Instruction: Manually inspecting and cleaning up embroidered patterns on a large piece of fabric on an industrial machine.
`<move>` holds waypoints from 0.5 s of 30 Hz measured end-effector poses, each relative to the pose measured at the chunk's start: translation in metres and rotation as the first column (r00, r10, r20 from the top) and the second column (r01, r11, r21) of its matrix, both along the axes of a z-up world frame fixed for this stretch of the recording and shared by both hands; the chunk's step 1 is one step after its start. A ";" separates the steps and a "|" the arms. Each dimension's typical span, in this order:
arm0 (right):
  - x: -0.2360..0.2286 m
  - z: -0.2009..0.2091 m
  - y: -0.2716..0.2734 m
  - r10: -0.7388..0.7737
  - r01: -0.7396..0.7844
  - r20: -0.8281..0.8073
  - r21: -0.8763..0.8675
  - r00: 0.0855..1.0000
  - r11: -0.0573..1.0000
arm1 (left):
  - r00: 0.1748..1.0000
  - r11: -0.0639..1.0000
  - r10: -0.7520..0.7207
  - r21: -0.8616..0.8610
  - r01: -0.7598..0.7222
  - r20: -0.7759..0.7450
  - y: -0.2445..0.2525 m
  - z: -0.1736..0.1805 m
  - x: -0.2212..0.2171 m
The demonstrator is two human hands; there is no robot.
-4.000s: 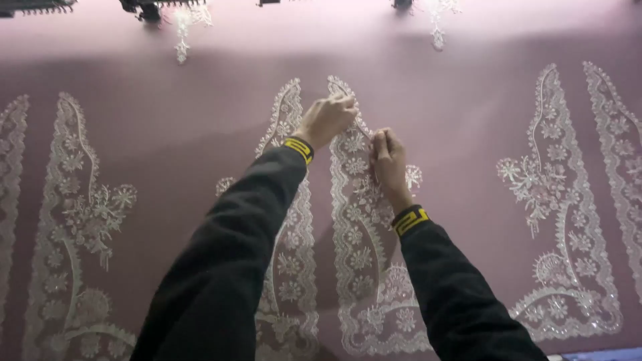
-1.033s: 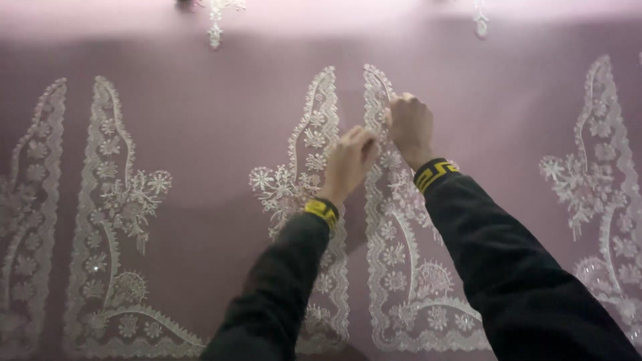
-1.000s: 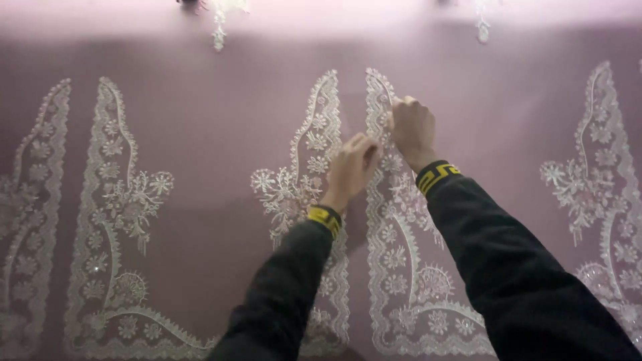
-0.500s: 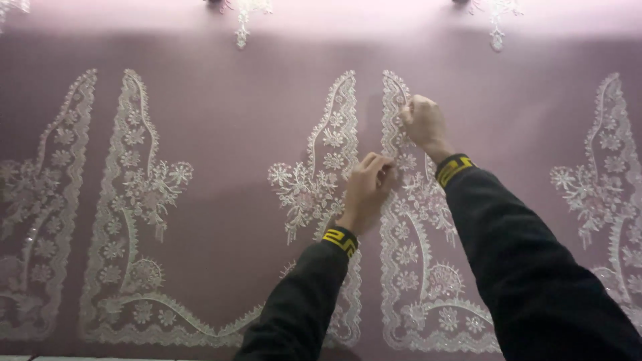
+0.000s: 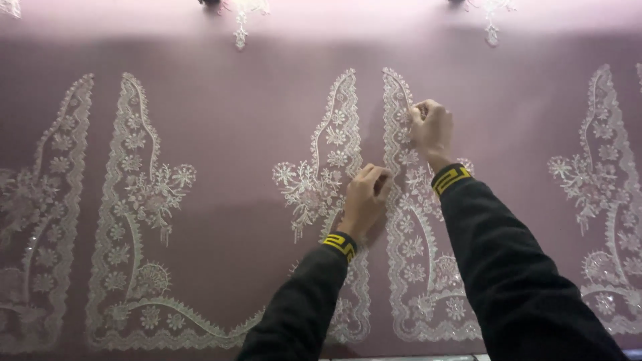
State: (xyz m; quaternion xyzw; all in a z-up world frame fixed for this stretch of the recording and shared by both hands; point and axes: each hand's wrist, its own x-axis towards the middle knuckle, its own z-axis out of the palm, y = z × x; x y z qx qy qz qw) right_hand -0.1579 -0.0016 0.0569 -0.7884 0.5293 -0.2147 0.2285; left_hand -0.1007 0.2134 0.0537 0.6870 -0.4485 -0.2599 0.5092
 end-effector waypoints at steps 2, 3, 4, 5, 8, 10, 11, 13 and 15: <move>-0.001 -0.012 -0.011 0.020 -0.020 -0.021 -0.030 1.000 0.999 | 1.000 1.000 -0.019 0.001 0.019 0.000 -0.001 -0.010 0.001; 0.001 -0.017 -0.018 0.046 -0.048 -0.030 -0.062 0.998 0.997 | 0.999 1.000 -0.031 0.001 0.031 0.014 -0.002 -0.014 0.002; 0.002 -0.013 -0.021 0.050 -0.051 -0.028 -0.067 0.998 0.996 | 0.999 1.000 -0.028 -0.005 0.028 0.016 -0.003 -0.005 0.002; 0.002 -0.011 -0.020 0.090 -0.103 -0.118 -0.112 0.989 0.988 | 0.999 1.000 -0.024 -0.002 0.024 0.031 0.002 0.004 0.001; 0.008 -0.003 -0.015 0.131 -0.176 -0.271 -0.148 0.954 0.973 | 1.000 1.000 -0.012 0.011 0.011 0.023 0.005 0.011 -0.001; 0.021 0.004 -0.014 0.135 -0.193 -0.324 -0.154 0.937 0.969 | 1.000 1.000 -0.001 0.012 0.001 0.012 0.001 0.004 0.002; 0.023 0.005 -0.010 0.117 -0.213 -0.394 -0.208 0.912 0.955 | 0.998 1.000 -0.008 0.006 0.007 0.061 0.001 -0.003 0.000; 0.027 0.005 -0.009 0.097 -0.237 -0.463 -0.256 0.881 0.937 | 0.994 1.000 -0.015 0.004 0.015 0.107 0.000 -0.014 -0.003; 0.035 0.006 -0.013 0.062 -0.256 -0.548 -0.284 0.834 0.924 | 0.998 1.000 0.010 0.012 -0.011 0.057 -0.003 -0.018 -0.002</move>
